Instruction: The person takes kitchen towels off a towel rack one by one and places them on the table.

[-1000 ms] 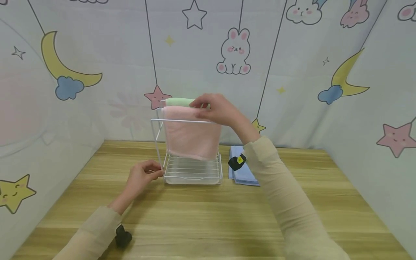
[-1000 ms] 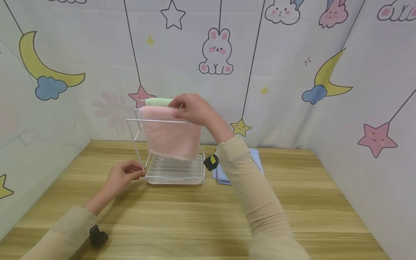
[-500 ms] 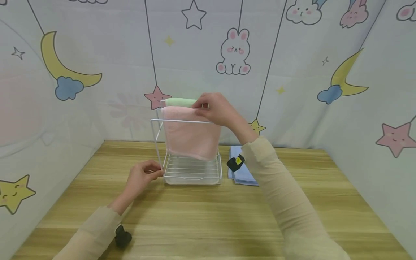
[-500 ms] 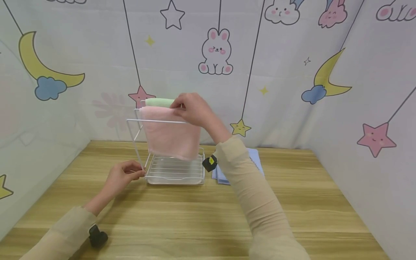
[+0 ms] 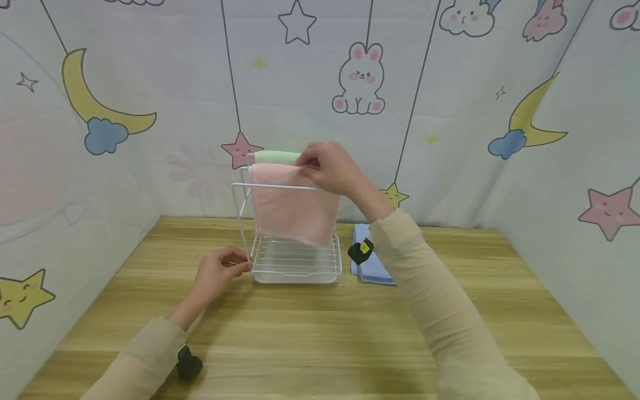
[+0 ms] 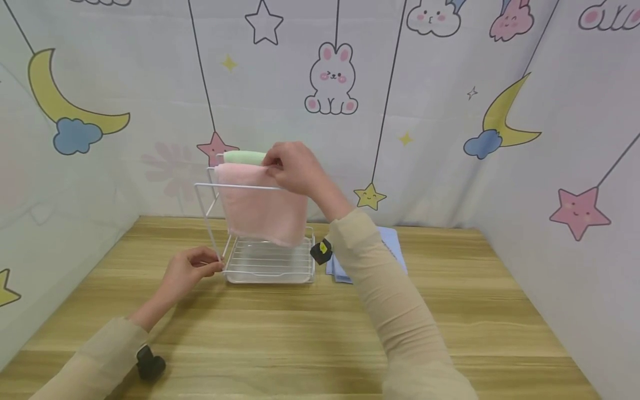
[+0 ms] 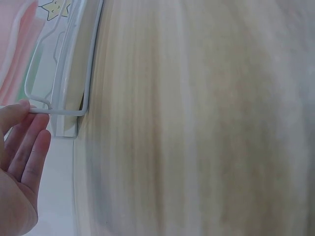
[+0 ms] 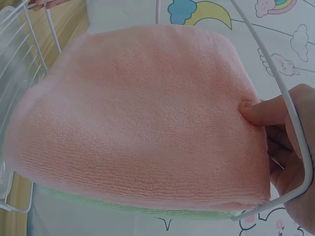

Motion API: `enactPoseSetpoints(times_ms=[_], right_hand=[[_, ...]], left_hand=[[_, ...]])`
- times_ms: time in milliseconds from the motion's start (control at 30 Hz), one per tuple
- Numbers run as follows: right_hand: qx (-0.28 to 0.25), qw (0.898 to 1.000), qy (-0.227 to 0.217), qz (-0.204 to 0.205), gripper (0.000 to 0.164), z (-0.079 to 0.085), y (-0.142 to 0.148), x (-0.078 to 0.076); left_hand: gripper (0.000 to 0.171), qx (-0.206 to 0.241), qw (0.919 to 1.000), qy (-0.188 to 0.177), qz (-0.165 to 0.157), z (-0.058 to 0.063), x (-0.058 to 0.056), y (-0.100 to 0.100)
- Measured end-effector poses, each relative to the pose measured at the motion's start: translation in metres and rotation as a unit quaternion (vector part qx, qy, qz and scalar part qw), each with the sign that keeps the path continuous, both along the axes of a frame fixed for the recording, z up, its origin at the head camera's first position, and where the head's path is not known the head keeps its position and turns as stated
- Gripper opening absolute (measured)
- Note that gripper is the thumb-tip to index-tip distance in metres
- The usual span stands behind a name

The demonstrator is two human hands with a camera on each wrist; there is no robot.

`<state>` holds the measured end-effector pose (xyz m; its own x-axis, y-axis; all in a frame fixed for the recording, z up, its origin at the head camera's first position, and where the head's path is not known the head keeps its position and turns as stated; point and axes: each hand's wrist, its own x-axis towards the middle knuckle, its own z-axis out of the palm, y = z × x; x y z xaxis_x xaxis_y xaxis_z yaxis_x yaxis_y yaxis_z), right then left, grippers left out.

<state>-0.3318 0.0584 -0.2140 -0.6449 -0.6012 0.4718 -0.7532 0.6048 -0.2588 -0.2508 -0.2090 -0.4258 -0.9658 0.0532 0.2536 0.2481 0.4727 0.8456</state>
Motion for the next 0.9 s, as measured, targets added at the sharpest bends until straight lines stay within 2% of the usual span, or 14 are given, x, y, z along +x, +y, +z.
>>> enactPoseSetpoints(times_ms=[667,900], right_hand=[[-0.002,1.0,0.012,-0.008,0.017,-0.0006,-0.0027,0.0031],[0.002,1.0,0.015,0.001,0.016,-0.001,-0.0035,0.0045]], left_hand=[[0.015,0.004,1.0,-0.005,0.001,0.0021,0.0007,0.0008],[0.015,0.002,1.0,-0.008,-0.001,0.0025,0.0012,0.0001]])
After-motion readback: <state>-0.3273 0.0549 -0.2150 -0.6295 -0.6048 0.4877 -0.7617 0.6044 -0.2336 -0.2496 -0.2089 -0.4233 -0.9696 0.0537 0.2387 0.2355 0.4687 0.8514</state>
